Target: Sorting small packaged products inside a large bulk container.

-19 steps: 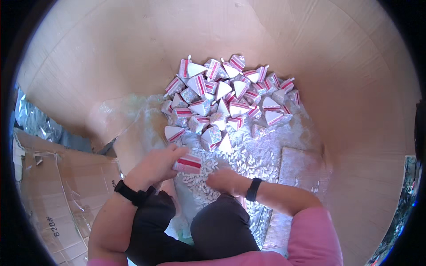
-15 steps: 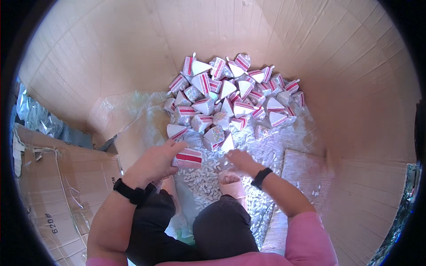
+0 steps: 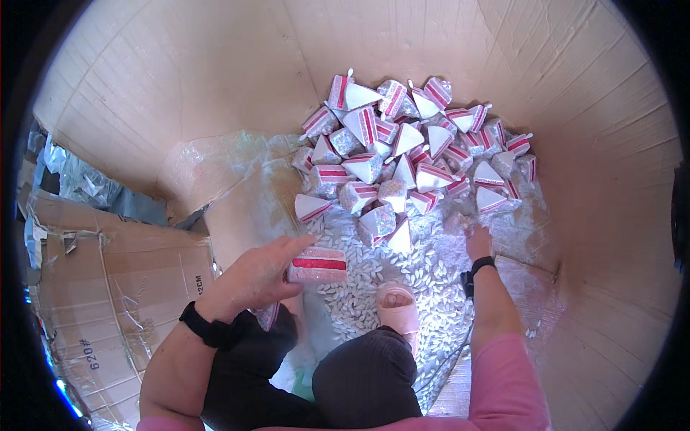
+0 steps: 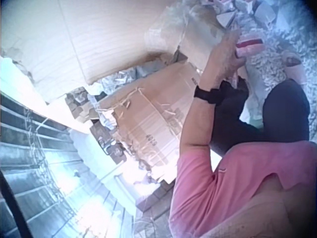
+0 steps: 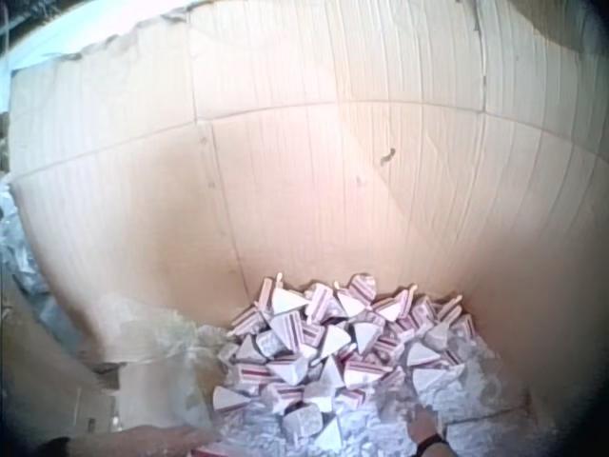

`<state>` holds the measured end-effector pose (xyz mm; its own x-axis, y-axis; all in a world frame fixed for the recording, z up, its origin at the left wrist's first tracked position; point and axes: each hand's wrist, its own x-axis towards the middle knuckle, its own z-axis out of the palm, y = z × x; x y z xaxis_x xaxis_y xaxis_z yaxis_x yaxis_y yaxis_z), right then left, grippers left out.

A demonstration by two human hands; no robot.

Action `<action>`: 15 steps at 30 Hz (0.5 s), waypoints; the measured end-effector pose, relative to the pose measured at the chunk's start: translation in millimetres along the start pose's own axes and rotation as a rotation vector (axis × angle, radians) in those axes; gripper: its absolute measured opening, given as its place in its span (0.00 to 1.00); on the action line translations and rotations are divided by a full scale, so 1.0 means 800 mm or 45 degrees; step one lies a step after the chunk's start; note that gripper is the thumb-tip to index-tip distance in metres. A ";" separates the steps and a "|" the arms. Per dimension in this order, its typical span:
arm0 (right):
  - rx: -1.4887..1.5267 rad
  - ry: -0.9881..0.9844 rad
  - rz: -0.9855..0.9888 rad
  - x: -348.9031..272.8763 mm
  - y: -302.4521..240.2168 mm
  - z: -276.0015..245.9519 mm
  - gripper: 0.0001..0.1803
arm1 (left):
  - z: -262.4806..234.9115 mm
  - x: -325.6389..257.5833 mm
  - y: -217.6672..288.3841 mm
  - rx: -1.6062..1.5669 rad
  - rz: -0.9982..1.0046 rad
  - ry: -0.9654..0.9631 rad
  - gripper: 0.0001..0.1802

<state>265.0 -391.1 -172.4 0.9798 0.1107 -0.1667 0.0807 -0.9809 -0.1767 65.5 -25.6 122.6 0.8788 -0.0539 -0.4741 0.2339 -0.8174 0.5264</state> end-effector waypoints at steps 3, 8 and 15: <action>0.103 0.065 -0.036 -0.039 0.007 0.035 0.11 | -0.001 -0.003 -0.003 0.052 0.022 0.033 0.33; 0.559 0.115 0.210 -0.124 -0.002 0.033 0.12 | 0.001 -0.001 0.001 -0.005 0.123 0.145 0.34; 1.363 -0.223 0.707 -0.233 0.009 0.018 0.13 | -0.017 -0.026 0.001 -0.088 0.188 0.407 0.35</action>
<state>80.1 -416.1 -156.7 0.7883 -0.1813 -0.5879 -0.6144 -0.2834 -0.7364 52.9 -17.0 142.8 0.9884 0.0225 -0.1503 0.1125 -0.7731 0.6243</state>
